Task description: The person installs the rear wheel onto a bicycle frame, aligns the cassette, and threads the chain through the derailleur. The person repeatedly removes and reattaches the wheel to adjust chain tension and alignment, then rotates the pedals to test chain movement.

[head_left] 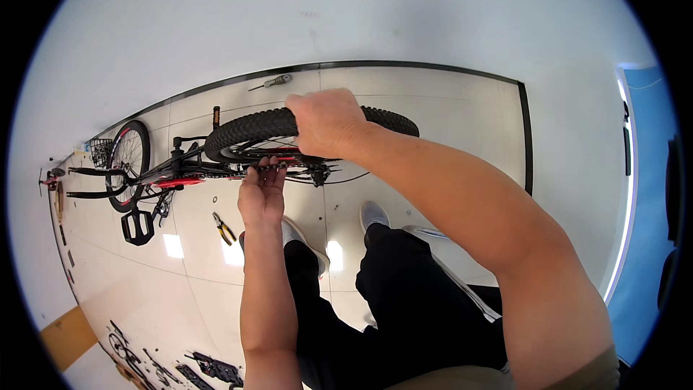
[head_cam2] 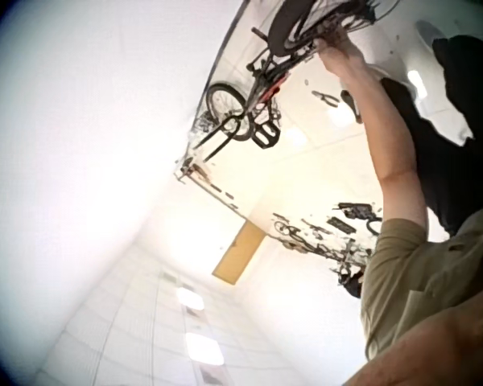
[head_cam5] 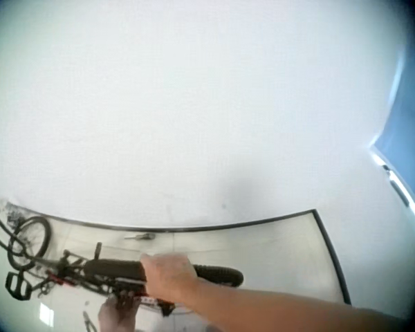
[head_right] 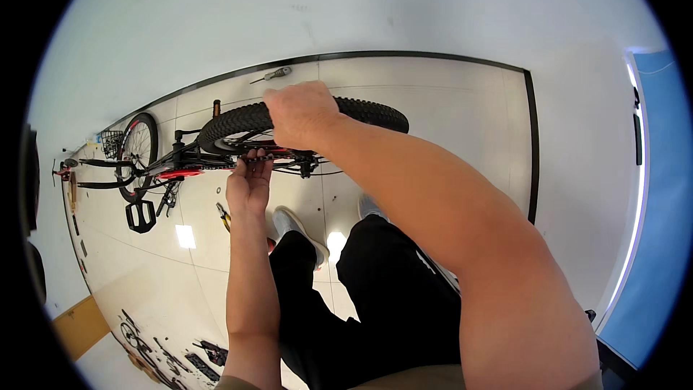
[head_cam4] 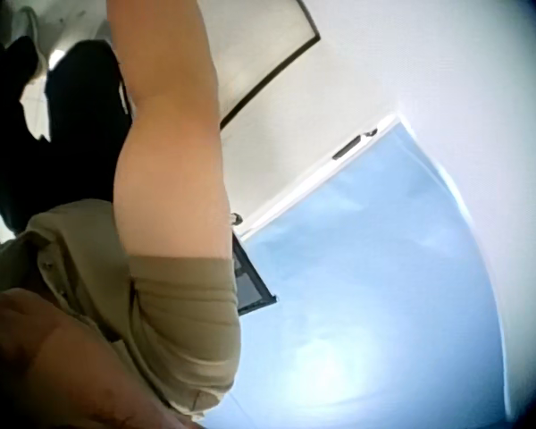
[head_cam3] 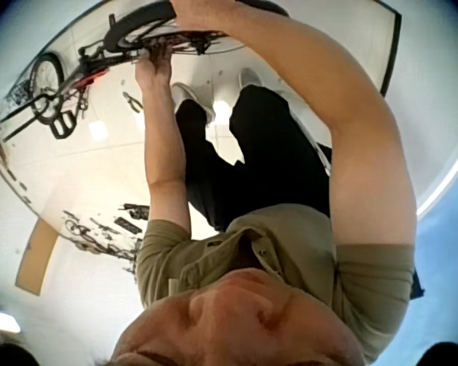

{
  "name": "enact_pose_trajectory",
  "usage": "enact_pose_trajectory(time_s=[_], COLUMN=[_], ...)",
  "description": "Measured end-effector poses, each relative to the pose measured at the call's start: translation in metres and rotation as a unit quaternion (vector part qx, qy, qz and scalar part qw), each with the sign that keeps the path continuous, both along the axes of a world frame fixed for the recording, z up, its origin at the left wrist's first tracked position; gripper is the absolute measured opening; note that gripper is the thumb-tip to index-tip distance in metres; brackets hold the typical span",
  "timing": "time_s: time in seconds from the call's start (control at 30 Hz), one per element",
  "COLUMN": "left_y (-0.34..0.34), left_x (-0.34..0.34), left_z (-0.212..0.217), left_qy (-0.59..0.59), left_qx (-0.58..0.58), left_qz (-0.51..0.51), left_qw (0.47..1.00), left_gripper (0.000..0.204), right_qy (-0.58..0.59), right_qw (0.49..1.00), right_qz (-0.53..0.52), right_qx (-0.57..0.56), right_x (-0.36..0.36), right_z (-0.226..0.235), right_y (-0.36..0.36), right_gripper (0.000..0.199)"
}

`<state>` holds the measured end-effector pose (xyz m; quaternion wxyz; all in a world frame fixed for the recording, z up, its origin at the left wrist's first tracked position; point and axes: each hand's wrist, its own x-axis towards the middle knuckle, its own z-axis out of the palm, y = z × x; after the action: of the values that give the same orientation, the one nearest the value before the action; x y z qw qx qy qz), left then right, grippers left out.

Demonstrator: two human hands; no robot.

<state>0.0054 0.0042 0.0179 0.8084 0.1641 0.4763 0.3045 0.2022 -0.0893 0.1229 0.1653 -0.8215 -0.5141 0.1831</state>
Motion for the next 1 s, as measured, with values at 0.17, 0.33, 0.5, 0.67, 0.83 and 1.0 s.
enact_pose_trajectory(time_s=[0.17,0.33,0.5,0.67,0.83,1.0], left_y=[-0.023,-0.042,-0.036,-0.031,-0.037,0.002], left_x=[0.007,0.015,0.011,0.016,0.014,0.004], left_z=[0.026,0.036,0.033,0.042,0.039,0.017], left_qy=[0.004,-0.016,-0.002,0.037,0.019,0.101], left_qx=[0.098,0.166,0.155,0.165,0.189,0.231], left_qz=[-0.026,-0.085,-0.059,-0.082,-0.041,-0.061], left_qw=[0.995,0.982,0.986,0.982,0.981,0.966], left_gripper=[0.025,0.021,0.025,0.022,0.016,0.036], right_qy=[0.018,0.031,0.018,0.022,0.013,-0.01], right_qw=[1.0,0.999,0.999,0.999,1.0,1.0], right_qz=[0.008,0.019,0.032,0.022,0.014,-0.002], right_qx=[-0.012,0.0,0.003,0.011,0.018,0.0], right_x=[0.001,0.007,0.007,0.006,0.002,0.001], right_z=[0.008,0.009,0.007,0.004,0.0,-0.003], right_y=[-0.003,-0.008,-0.007,-0.007,-0.006,0.0], right_gripper=[0.023,0.025,0.026,0.027,0.029,0.029])
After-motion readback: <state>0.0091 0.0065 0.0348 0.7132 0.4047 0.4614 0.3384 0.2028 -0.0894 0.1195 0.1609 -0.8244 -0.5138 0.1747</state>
